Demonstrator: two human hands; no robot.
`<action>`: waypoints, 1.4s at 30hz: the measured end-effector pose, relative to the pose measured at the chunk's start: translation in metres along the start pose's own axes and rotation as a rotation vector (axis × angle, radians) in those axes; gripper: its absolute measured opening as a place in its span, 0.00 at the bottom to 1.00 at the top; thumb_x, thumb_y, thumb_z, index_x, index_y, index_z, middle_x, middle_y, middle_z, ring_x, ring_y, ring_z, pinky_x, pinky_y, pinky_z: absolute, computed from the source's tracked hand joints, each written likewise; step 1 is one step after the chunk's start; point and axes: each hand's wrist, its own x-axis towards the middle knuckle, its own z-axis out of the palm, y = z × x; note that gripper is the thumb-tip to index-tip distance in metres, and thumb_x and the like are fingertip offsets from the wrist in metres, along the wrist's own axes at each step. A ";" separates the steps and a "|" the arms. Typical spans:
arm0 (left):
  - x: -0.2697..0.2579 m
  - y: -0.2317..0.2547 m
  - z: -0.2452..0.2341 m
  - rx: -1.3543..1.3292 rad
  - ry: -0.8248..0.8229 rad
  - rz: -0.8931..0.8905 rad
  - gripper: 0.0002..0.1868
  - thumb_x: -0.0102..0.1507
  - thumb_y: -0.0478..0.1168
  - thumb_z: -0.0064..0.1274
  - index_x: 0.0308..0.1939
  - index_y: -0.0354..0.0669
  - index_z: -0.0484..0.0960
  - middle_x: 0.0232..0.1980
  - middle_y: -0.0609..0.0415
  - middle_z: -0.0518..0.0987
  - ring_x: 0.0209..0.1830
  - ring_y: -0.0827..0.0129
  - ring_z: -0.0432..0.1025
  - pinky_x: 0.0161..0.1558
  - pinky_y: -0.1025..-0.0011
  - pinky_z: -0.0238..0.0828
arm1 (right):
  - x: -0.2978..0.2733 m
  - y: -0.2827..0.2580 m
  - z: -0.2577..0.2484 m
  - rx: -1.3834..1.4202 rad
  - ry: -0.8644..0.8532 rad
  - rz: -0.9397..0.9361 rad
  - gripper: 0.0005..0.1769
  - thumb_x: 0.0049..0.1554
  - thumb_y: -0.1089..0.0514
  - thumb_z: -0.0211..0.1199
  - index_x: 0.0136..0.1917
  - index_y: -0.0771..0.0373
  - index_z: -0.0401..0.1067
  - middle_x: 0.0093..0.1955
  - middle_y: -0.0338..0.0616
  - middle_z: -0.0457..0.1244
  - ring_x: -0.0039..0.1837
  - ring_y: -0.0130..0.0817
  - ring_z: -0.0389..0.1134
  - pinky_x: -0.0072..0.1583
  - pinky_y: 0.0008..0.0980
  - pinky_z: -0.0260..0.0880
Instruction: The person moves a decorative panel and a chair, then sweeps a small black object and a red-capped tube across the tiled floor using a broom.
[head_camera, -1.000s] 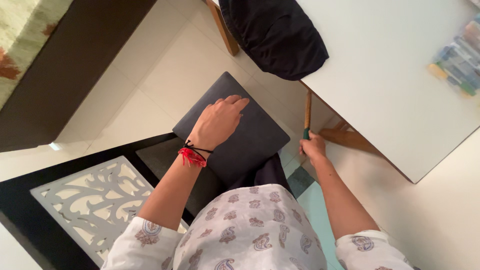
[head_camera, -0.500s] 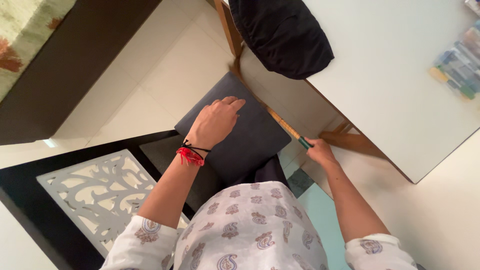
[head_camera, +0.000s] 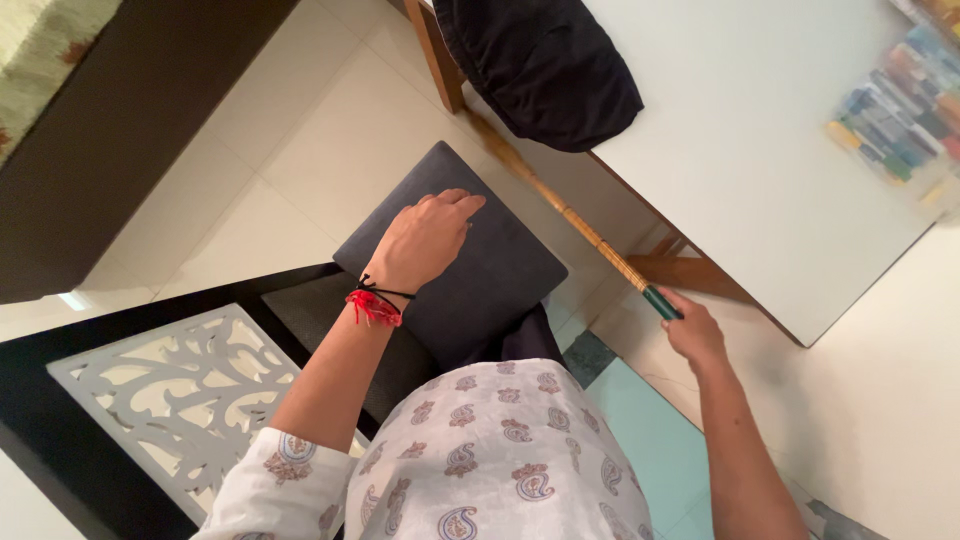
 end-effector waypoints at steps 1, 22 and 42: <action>0.000 0.001 0.000 -0.003 -0.005 -0.001 0.18 0.64 0.34 0.49 0.59 0.43 0.80 0.60 0.51 0.80 0.51 0.52 0.77 0.48 0.57 0.75 | -0.005 0.001 0.007 0.090 0.005 0.040 0.37 0.57 0.65 0.60 0.75 0.35 0.66 0.42 0.44 0.69 0.36 0.32 0.64 0.41 0.36 0.63; -0.013 -0.003 0.001 0.015 0.019 -0.007 0.17 0.64 0.36 0.52 0.57 0.45 0.80 0.58 0.53 0.80 0.49 0.52 0.77 0.48 0.57 0.75 | 0.048 -0.055 0.064 0.059 -0.097 0.043 0.36 0.58 0.64 0.54 0.78 0.43 0.62 0.41 0.48 0.67 0.34 0.37 0.67 0.36 0.35 0.67; -0.032 -0.007 -0.015 -0.009 0.035 0.049 0.13 0.63 0.36 0.53 0.52 0.43 0.82 0.55 0.51 0.81 0.48 0.50 0.77 0.49 0.54 0.75 | -0.080 -0.143 -0.032 -0.602 0.407 -0.764 0.37 0.45 0.70 0.64 0.67 0.46 0.74 0.47 0.44 0.64 0.47 0.47 0.68 0.48 0.44 0.70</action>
